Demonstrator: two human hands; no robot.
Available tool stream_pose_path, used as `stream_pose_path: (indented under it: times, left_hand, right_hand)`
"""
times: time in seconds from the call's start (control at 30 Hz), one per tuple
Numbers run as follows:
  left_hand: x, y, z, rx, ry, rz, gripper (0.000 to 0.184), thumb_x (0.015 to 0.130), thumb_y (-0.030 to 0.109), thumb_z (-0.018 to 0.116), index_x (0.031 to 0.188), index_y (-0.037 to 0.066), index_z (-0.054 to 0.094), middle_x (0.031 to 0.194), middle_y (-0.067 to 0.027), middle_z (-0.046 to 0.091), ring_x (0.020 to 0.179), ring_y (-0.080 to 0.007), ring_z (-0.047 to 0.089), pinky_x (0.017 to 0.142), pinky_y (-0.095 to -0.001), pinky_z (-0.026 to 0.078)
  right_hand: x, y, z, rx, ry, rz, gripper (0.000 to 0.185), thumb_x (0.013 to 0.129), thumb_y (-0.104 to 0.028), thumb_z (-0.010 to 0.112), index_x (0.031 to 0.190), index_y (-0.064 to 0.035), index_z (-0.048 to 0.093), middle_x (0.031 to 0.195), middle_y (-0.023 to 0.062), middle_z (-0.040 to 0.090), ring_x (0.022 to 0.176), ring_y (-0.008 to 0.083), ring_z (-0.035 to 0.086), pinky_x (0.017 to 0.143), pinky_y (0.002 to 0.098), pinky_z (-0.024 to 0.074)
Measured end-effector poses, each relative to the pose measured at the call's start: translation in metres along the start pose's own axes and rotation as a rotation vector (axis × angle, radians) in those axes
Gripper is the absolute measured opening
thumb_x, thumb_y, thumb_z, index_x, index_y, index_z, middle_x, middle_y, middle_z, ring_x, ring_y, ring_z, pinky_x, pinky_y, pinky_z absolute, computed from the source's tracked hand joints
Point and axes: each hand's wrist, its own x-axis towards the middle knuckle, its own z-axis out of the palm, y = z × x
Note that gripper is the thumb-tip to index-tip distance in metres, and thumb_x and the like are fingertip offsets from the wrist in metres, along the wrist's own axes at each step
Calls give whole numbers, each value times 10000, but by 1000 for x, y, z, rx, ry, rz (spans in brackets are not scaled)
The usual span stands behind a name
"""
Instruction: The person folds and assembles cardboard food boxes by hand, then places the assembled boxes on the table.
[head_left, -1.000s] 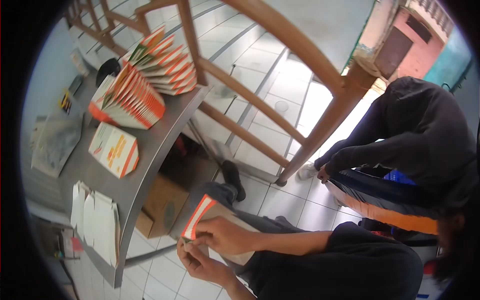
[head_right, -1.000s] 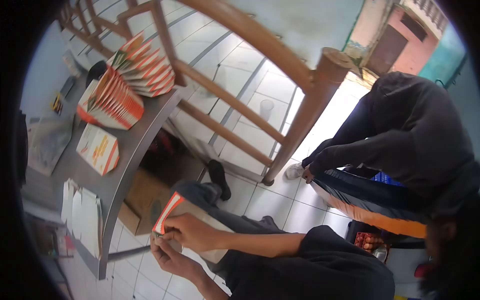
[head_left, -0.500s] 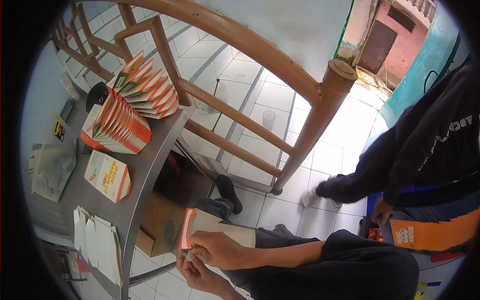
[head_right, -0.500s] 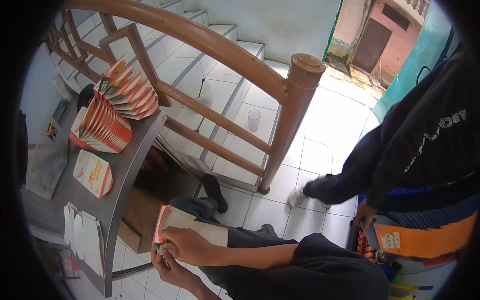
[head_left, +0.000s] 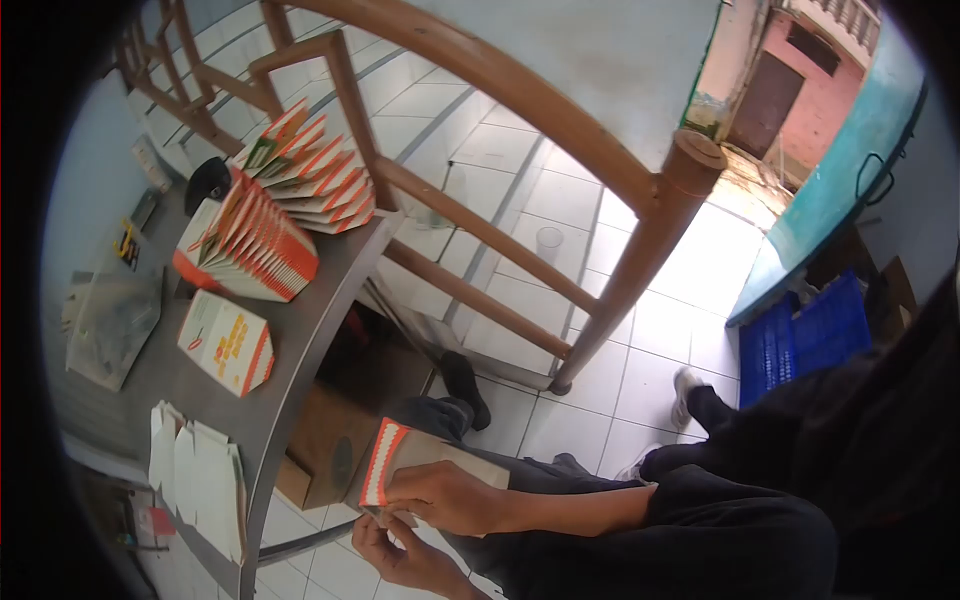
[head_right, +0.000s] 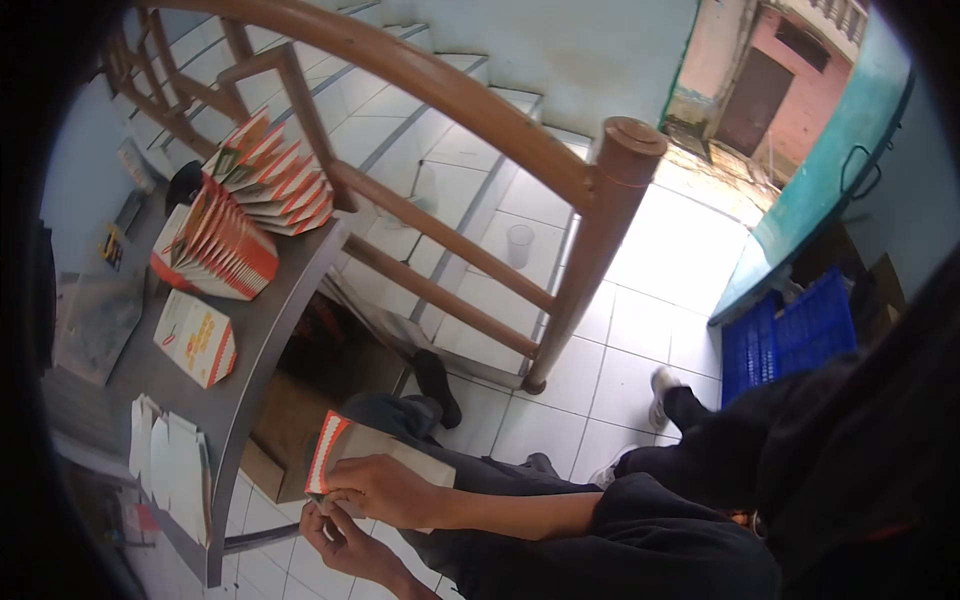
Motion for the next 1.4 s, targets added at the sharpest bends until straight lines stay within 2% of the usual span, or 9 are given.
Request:
stream_pose_path:
  times: [0.13,0.27,0.33,0.43,0.5,0.57,0.87,1.1,1.4]
  left_hand:
    - [5,-15,-6,41,-26,202,109,895,-74,649,970,4,661,1096,-92,623,1032,-209,597,909,-330,483]
    - [10,1,-17,33,1,113,172,773,-64,741,905,36,697,1035,-109,676,999,-260,641,919,-358,501]
    - [8,0,-26,42,-73,127,230,788,-31,764,999,42,711,1067,-108,684,1021,-273,646,925,-372,508]
    - [8,-4,-19,-59,-83,143,214,822,11,772,1025,44,713,1147,-78,660,1102,-257,610,924,-366,514]
    - [10,-7,-20,-137,-91,102,180,850,34,763,1022,34,709,1174,-68,635,1131,-245,591,922,-359,515]
    - [14,-9,-17,-265,-110,-8,159,872,47,751,1022,23,705,1177,-69,616,1140,-238,580,927,-353,512]
    - [12,-21,-25,-300,54,34,143,906,62,738,1032,9,699,1168,-79,578,1136,-218,572,957,-342,500]
    - [6,-23,-37,-549,132,-214,142,935,71,715,1053,-4,691,1180,-62,548,1125,-160,588,968,-299,487]
    - [10,-34,-67,-429,123,-154,135,932,55,705,1047,-12,683,1123,-72,580,1056,-178,612,918,-303,496]
  right_hand:
    - [3,9,0,-83,-50,-74,211,898,-89,684,1097,-17,691,1015,157,691,954,345,676,821,406,538]
    - [7,-2,-18,-229,-267,-65,290,872,-34,699,1161,-9,710,1063,173,726,948,344,707,846,394,548]
    - [10,-19,-16,-332,-246,55,182,854,-18,720,1029,24,747,958,177,737,884,331,716,794,365,537]
    - [5,4,-19,-206,-127,105,109,844,23,717,947,57,727,884,117,720,824,175,672,742,304,528]
    - [-4,35,-25,-223,-107,106,129,948,56,610,1064,76,663,951,73,672,838,128,631,749,258,515]
    - [-4,30,-20,-372,-81,143,284,984,-231,719,1145,3,714,1007,154,725,872,237,685,788,333,556]
    - [-6,19,40,-374,108,71,344,1030,-263,652,1152,58,666,1027,179,704,881,286,653,813,387,541]
    - [5,0,66,-415,-149,-17,318,1077,-267,543,1022,44,577,963,205,599,889,339,573,817,417,483]
    - [16,-6,92,-418,-257,-177,288,1045,-252,585,999,27,641,961,188,617,874,337,586,824,425,492]
